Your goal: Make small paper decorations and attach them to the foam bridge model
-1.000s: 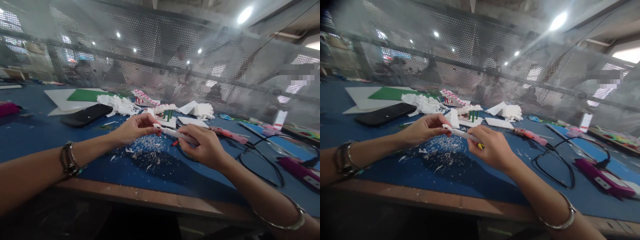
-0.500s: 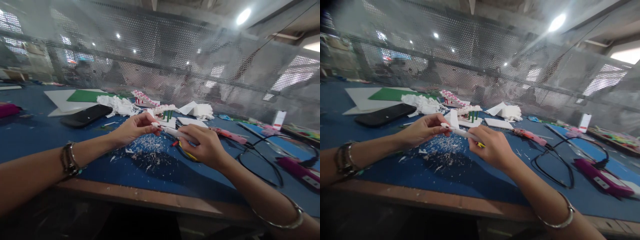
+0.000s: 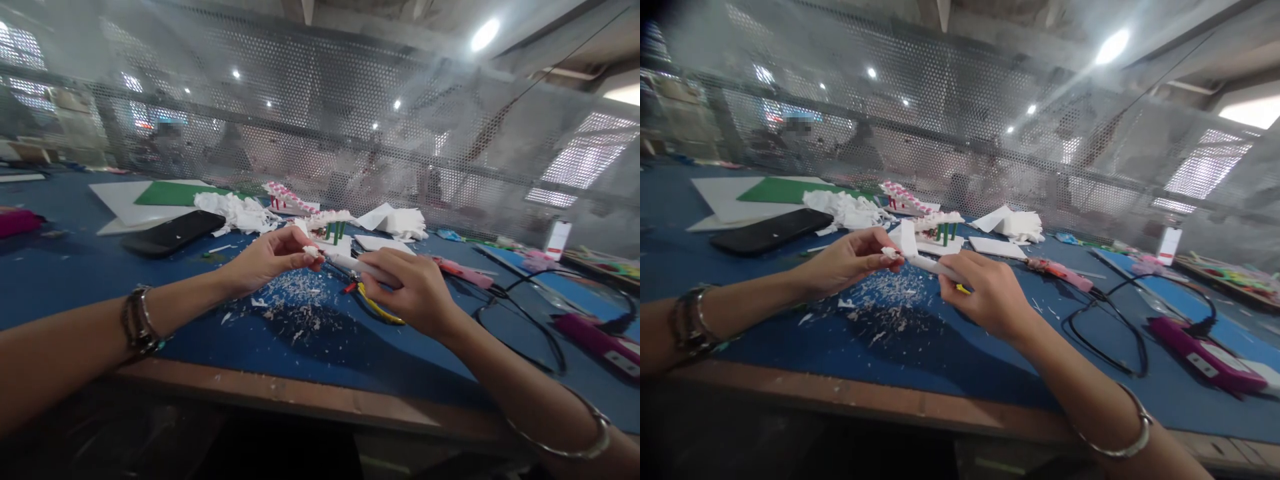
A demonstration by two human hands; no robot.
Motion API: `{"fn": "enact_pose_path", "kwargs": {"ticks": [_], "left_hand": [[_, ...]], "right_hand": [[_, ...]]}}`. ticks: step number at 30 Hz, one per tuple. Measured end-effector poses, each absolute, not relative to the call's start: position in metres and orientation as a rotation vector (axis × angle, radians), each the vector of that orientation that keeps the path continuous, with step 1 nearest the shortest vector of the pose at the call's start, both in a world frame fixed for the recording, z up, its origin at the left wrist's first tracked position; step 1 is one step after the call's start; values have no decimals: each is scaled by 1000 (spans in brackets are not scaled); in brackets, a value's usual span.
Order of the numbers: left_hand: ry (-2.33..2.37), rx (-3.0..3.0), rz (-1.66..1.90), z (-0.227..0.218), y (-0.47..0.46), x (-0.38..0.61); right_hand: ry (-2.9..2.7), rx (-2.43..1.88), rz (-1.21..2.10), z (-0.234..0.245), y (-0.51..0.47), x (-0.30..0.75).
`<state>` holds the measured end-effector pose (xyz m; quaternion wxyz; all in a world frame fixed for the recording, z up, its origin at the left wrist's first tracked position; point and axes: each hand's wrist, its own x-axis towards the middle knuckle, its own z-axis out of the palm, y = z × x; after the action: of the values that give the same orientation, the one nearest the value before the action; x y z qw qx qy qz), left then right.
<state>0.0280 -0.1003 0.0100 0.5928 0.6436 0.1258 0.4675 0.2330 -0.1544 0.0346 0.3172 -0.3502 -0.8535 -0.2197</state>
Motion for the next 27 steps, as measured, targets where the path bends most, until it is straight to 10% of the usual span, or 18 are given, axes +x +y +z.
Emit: {"fn": "enact_pose_path", "kwargs": {"ticks": [27], "left_hand": [[357, 1545, 1068, 9, -97, 28]], "right_hand": [[-2250, -1007, -577, 37, -152, 236]]}}
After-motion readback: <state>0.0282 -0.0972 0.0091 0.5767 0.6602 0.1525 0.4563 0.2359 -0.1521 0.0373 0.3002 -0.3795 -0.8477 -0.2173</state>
